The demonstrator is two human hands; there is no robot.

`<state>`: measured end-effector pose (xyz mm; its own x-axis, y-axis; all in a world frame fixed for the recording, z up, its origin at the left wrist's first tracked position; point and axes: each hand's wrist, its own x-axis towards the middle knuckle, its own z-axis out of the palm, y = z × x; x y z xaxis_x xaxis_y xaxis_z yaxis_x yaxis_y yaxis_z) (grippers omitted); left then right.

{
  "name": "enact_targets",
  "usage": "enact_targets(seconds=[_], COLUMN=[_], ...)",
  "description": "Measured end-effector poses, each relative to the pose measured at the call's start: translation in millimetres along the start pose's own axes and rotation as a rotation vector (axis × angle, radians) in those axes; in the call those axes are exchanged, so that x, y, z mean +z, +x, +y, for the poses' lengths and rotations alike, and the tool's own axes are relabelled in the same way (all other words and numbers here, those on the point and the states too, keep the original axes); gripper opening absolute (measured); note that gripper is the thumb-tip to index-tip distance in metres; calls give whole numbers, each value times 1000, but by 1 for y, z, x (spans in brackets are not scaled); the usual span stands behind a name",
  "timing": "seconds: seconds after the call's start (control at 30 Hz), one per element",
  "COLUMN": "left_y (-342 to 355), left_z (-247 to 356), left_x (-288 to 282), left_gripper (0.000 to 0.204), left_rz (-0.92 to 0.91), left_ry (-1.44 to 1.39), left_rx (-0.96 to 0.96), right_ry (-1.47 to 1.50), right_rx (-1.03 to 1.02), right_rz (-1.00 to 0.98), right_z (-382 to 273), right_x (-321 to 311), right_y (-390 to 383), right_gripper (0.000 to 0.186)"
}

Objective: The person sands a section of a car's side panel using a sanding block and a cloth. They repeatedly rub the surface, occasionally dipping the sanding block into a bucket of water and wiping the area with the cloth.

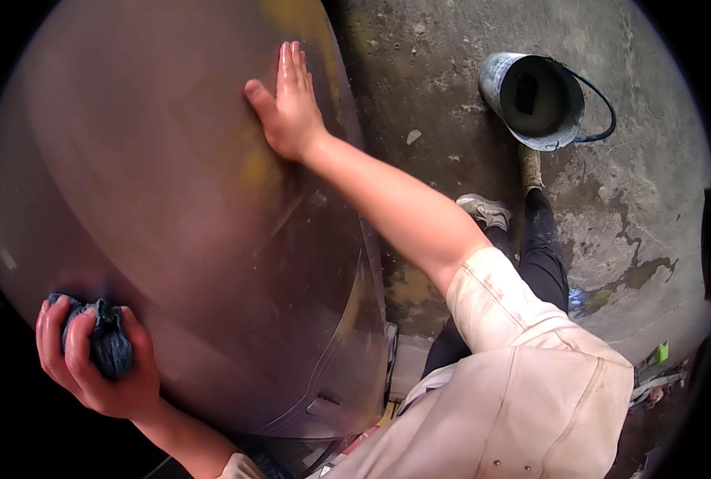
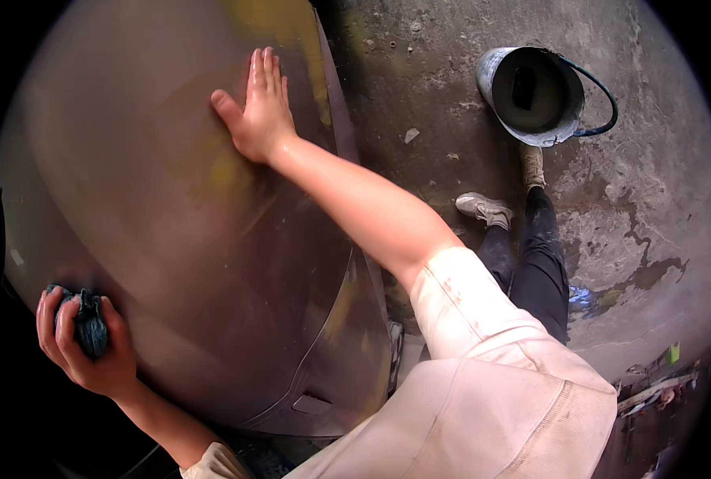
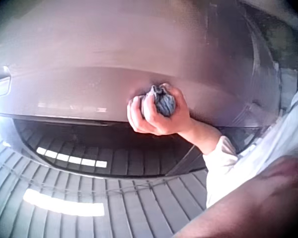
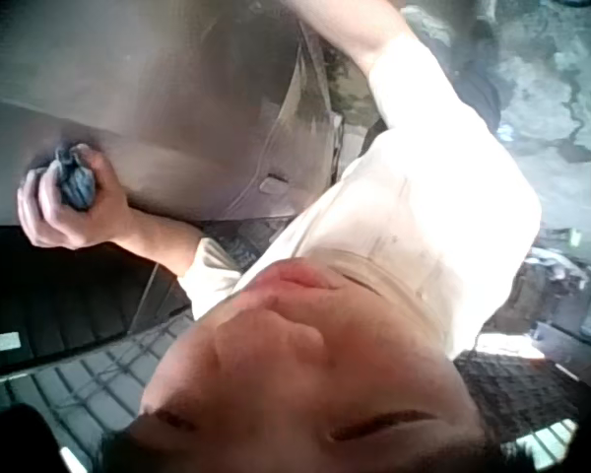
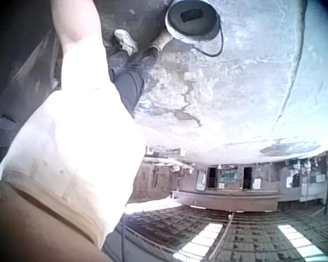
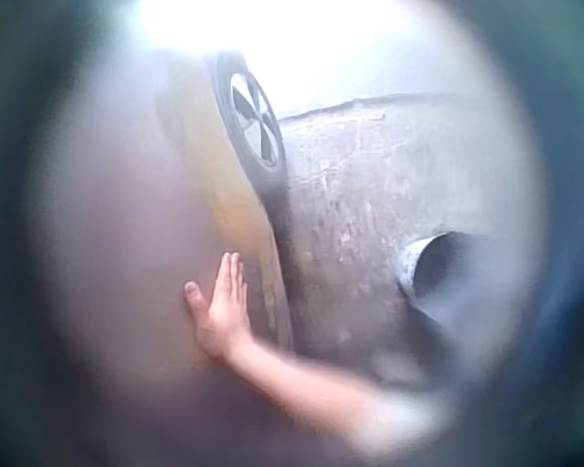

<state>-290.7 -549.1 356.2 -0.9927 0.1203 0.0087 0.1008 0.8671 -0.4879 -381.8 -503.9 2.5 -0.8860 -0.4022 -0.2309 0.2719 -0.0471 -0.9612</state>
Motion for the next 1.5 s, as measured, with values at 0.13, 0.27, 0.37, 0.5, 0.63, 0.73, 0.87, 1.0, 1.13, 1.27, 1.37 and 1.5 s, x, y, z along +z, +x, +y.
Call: enact_targets(seconds=[0.13,0.27,0.37,0.5,0.63,0.73,0.87,1.0,1.13,1.27,1.37,1.5], left_y=[-4,-8,-8,-5,-8,-5,-1,-4,-7,2,-1,-2], left_z=[0,-4,-2,-1,-3,-2,5,2,-3,5,4,5], left_x=[0,0,-5,1,-1,0,1,2,-6,-2,7,0], left_gripper=[31,34,34,33,31,31,33,33,33,34,36,39], left_rz=[-15,-8,-19,-1,-5,3,-13,-8,6,7,32,26], left_ry=[31,29,38,25,21,16,18,31,27,-1,-16,-3], left_rx=[11,22,1,12,15,20,-1,11,8,11,-8,-20], right_ry=[-116,-112,-111,-65,-73,-126,-62,-68,-96,-55,-58,-100], right_rx=[-197,-342,-144,27,-324,-301,119,-207,-363,68,161,-300], right_rz=[-94,-182,1,9,-160,-87,1,-203,-187,2,-2,-227], right_z=[-37,-48,-19,-10,-56,-24,12,-64,-56,12,9,-58], right_x=[21,25,13,15,25,16,2,26,33,3,14,27], right_y=[-129,-173,-60,-51,-180,-123,-39,-196,-186,-33,-59,-209], right_gripper=[122,129,113,113,125,118,113,128,126,107,107,124])
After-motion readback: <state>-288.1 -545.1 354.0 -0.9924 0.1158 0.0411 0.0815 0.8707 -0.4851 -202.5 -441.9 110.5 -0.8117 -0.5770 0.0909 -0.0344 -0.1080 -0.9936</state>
